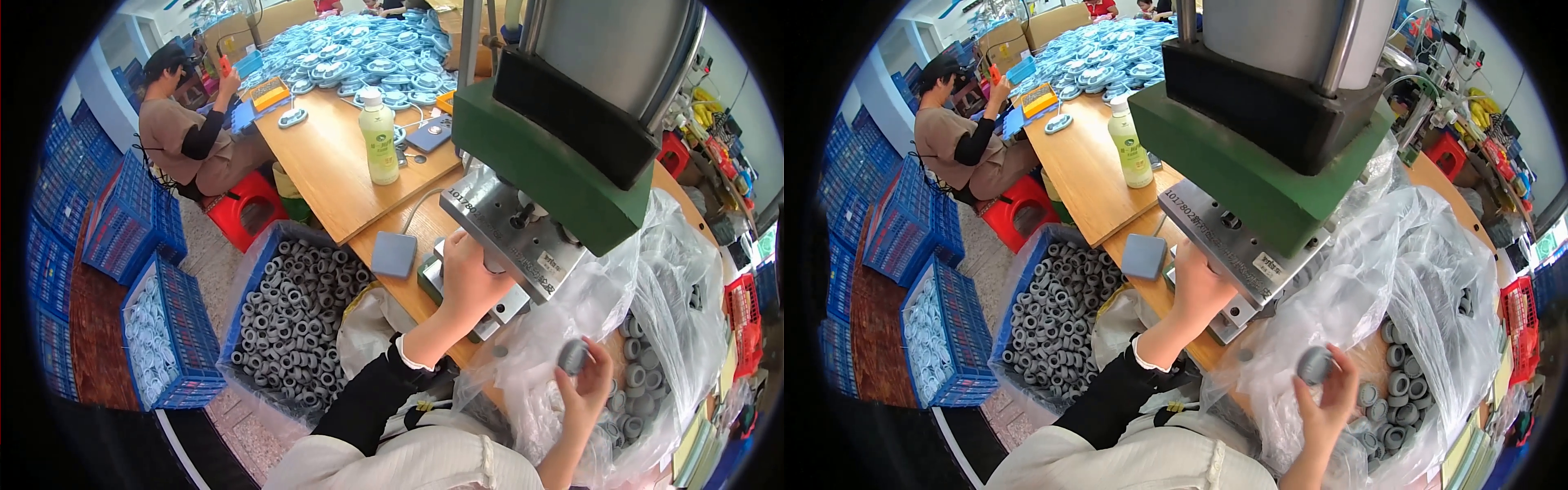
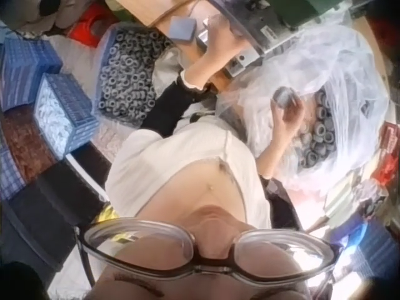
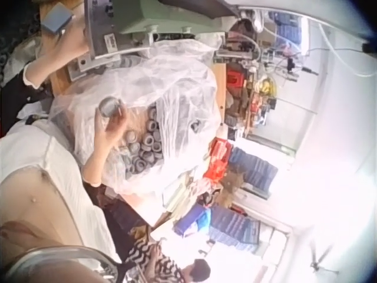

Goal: The recorder uses a pneumatic press to process circular grey plastic/rubber components, taking items from a large bag, placing them in the press, and then depositing them into a collection bin.

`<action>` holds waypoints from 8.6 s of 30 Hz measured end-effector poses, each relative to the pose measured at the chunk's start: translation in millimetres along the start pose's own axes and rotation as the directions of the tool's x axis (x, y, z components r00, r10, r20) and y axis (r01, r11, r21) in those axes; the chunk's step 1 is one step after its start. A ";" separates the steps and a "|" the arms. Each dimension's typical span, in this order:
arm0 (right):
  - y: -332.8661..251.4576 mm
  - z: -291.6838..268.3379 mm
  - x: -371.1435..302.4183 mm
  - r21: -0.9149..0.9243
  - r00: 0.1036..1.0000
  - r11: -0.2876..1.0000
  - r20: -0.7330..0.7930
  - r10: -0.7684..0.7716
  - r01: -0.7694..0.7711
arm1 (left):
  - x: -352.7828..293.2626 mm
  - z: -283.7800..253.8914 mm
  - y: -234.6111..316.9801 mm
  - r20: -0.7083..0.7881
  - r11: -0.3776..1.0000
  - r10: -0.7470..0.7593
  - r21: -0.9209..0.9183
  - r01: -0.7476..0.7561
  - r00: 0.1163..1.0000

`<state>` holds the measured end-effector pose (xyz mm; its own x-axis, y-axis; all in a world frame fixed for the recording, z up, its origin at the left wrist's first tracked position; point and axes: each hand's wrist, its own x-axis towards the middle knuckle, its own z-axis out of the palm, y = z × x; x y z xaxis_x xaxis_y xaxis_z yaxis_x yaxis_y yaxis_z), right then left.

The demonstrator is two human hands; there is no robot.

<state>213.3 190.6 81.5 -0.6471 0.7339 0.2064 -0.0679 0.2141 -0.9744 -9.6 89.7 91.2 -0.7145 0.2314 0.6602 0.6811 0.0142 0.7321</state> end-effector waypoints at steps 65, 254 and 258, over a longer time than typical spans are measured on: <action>27.6 -85.0 32.9 -0.335 1.000 0.942 -0.014 0.023 -0.027 | 11.1 4.5 7.8 -0.081 0.987 0.093 -0.123 -0.103 0.992; -28.1 124.0 70.8 -0.121 0.953 0.971 0.251 -0.170 0.205 | -41.8 -78.8 -150.4 0.232 0.740 -0.103 0.667 -0.082 0.967; -33.1 128.8 68.9 -0.095 0.946 0.966 0.247 -0.211 0.240 | -42.0 -74.3 -153.3 0.259 0.690 -0.113 0.716 -0.111 0.959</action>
<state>73.2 151.1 116.6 -0.7852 0.4901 0.3785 -0.1485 0.4444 -0.8834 -95.8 5.5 -36.3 -0.7212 0.4719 0.5072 0.6638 0.6801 0.3112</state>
